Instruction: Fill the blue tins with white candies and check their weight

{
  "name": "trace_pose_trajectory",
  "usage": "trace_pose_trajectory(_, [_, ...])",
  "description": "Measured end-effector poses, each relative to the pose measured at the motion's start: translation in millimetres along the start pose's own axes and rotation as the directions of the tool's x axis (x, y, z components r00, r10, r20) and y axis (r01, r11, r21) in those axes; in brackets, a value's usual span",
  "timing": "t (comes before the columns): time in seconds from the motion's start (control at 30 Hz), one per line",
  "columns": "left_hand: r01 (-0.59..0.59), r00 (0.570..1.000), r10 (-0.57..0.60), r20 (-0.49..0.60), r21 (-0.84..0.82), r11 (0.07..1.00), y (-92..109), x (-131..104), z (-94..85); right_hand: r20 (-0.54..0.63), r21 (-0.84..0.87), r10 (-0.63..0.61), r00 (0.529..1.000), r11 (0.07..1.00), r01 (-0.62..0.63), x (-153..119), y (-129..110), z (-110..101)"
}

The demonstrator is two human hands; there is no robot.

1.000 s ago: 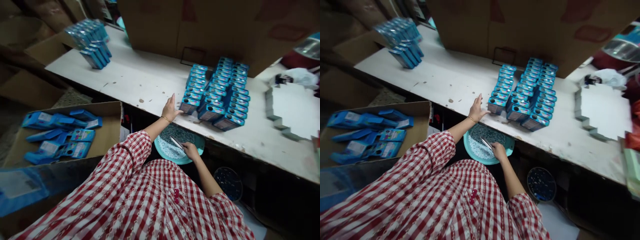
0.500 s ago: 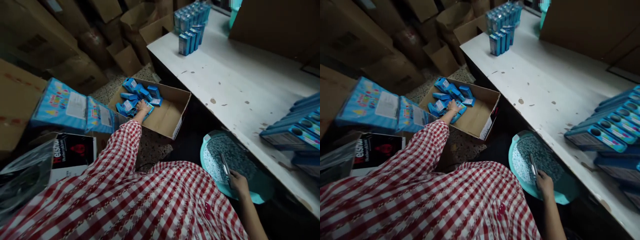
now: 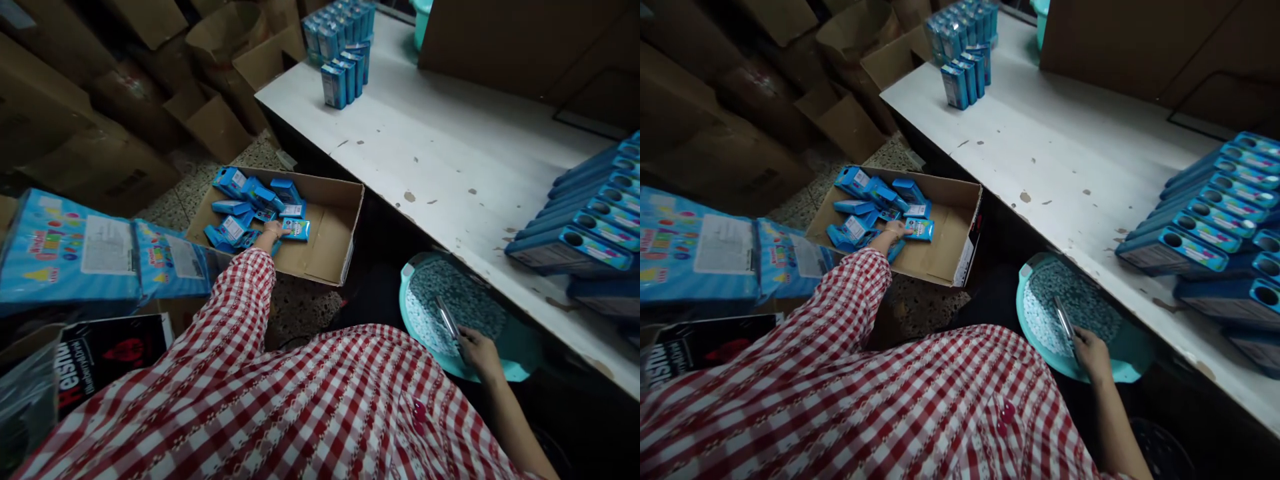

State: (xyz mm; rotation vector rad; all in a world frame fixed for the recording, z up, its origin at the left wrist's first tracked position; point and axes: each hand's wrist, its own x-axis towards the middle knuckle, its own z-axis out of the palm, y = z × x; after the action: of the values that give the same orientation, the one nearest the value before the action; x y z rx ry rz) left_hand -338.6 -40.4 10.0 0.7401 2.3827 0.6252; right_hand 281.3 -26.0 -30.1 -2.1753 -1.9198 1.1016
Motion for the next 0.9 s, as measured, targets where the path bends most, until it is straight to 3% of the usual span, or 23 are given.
trace_pose_trajectory(0.17, [-0.093,0.994,0.099,0.042,-0.125,0.988,26,-21,11.6,0.051,-0.103,-0.009,0.999,0.995,0.014,0,-7,-5])
trace_pose_trajectory(0.27, [-0.252,0.968,0.246,-0.056,-0.231,0.940,48,-44,4.8,0.048,-0.263,-0.019,0.999,0.964,0.031,-2,-9,-11])
trace_pose_trajectory(0.33, [-0.449,0.894,0.420,-0.158,-0.321,0.834,65,-69,0.7,0.038,-0.385,-0.033,0.999,0.922,0.045,-3,-12,-16])
trace_pose_trajectory(0.43, [-0.683,0.723,0.659,-0.208,-0.354,0.639,93,-120,7.3,0.020,-0.476,-0.023,1.000,0.879,0.030,-5,-17,-20])
trace_pose_trajectory(0.53, [-0.785,0.586,0.800,-0.126,-0.334,0.522,118,-171,33.0,-0.010,-0.512,0.027,1.000,0.859,-0.029,-5,-23,-21])
trace_pose_trajectory(0.6, [-0.805,0.544,0.838,-0.038,-0.303,0.509,130,-197,57.6,-0.022,-0.536,0.077,0.997,0.841,-0.077,-4,-27,-20])
trace_pose_trajectory(0.67, [-0.782,0.556,0.826,0.088,-0.282,0.556,136,-215,84.9,-0.001,-0.550,0.093,0.996,0.831,-0.078,-2,-30,-17])
trace_pose_trajectory(0.8, [-0.684,0.622,0.710,0.329,-0.212,0.698,135,-234,131.9,0.113,-0.541,0.058,0.992,0.841,0.012,-4,-37,-1])
trace_pose_trajectory(0.87, [-0.659,0.600,0.684,0.415,-0.229,0.716,132,-240,144.1,0.181,-0.520,0.011,0.983,0.850,0.086,-7,-40,7])
trace_pose_trajectory(0.9, [-0.654,0.554,0.681,0.480,-0.256,0.712,131,-243,147.0,0.211,-0.507,-0.018,0.977,0.853,0.125,-9,-41,10])
